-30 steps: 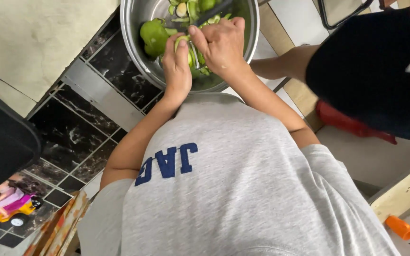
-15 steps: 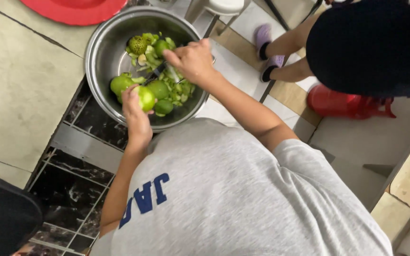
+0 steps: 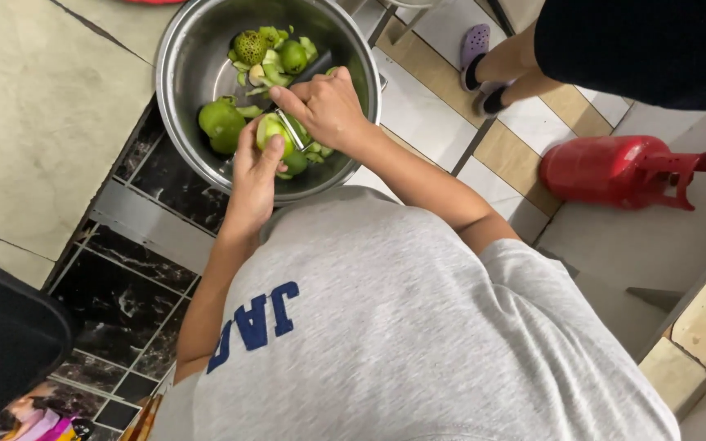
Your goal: A person is peeling and slicing green fruits into a metal bowl using a knife.
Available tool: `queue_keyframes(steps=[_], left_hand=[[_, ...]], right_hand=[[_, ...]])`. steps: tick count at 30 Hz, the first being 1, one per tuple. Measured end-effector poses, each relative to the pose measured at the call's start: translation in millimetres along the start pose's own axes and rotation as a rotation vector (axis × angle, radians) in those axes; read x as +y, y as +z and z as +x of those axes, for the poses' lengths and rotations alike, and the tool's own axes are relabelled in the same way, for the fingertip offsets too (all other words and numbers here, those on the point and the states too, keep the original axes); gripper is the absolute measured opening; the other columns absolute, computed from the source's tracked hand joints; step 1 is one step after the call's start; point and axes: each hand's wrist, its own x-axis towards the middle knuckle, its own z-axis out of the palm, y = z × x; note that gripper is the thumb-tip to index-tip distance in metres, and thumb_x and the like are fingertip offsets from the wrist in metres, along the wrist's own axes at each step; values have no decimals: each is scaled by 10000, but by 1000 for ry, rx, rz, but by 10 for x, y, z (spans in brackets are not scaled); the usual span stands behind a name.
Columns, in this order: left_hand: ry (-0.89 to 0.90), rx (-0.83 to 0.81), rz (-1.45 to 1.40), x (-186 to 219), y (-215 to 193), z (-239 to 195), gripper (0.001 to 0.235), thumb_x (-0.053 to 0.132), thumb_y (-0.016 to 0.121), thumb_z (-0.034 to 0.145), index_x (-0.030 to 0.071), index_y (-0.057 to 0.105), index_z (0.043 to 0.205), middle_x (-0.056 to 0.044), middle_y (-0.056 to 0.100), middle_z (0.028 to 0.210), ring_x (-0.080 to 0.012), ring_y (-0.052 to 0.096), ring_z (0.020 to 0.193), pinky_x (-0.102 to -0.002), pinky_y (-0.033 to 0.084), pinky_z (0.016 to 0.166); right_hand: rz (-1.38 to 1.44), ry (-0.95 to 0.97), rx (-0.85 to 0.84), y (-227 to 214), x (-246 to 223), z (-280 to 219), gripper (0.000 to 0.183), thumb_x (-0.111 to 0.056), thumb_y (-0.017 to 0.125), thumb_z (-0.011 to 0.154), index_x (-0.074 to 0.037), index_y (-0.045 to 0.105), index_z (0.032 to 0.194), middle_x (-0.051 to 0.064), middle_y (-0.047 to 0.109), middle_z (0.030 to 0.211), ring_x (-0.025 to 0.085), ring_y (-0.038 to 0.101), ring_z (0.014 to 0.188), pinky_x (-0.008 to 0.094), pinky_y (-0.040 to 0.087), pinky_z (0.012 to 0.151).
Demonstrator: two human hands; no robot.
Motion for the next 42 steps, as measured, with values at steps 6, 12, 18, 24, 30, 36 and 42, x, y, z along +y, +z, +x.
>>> queue_keyframes(steps=[6, 12, 18, 24, 30, 36, 42], left_hand=[[63, 50, -75, -135, -26, 6, 576, 420, 710, 932, 81, 528, 1361, 14, 571, 1099, -106, 540, 902, -272, 474, 740], [119, 92, -116, -202, -39, -27, 490, 343, 720, 901, 28, 629, 1267, 7, 601, 922, -93, 527, 778, -246, 476, 648], [83, 231, -5, -405, -39, -72, 492, 342, 718, 872, 23, 679, 1245, -24, 665, 949, -99, 600, 809, -260, 539, 632], [147, 119, -41, -127, -49, -197, 474, 322, 722, 910, 22, 640, 1267, -29, 647, 1074, -138, 593, 982, -274, 514, 859], [28, 88, 27, -112, -42, -162, 537, 479, 548, 952, 151, 453, 1367, -34, 534, 1246, -140, 595, 1021, -279, 532, 733], [318, 178, 100, -158, -31, -210, 342, 377, 571, 978, 64, 535, 1113, -62, 560, 1017, -168, 540, 924, -335, 459, 811], [219, 135, -5, -157, -196, -269, 410, 428, 492, 1020, 86, 515, 1245, -117, 600, 1102, -226, 696, 880, -315, 520, 656]], right_hand=[[-25, -53, 11, 4, -20, -40, 671, -567, 375, 1080, -170, 459, 545, -45, 431, 507, 185, 477, 539, 379, 290, 787], [-140, -218, 120, 61, 61, -36, 638, -506, 435, 1087, -197, 530, 538, -79, 496, 506, 174, 514, 605, 388, 295, 806], [-166, -428, 180, 184, 219, -18, 525, -425, 492, 1102, -199, 682, 668, -74, 607, 596, 174, 539, 630, 416, 292, 773], [-207, -528, 248, -6, 45, -2, 638, -423, 446, 1161, -175, 439, 574, -42, 402, 513, 185, 440, 549, 412, 298, 772], [-457, -559, 393, -111, -117, -16, 625, -488, 574, 1125, -206, 517, 571, -85, 522, 546, 170, 456, 623, 379, 265, 747], [-352, -550, 263, 22, 223, 34, 661, -455, 469, 1169, -200, 463, 559, -62, 464, 520, 178, 469, 601, 394, 282, 765], [-450, -340, 194, -48, 474, 100, 690, -507, 534, 1188, -163, 612, 595, 5, 527, 512, 307, 508, 520, 491, 377, 800]])
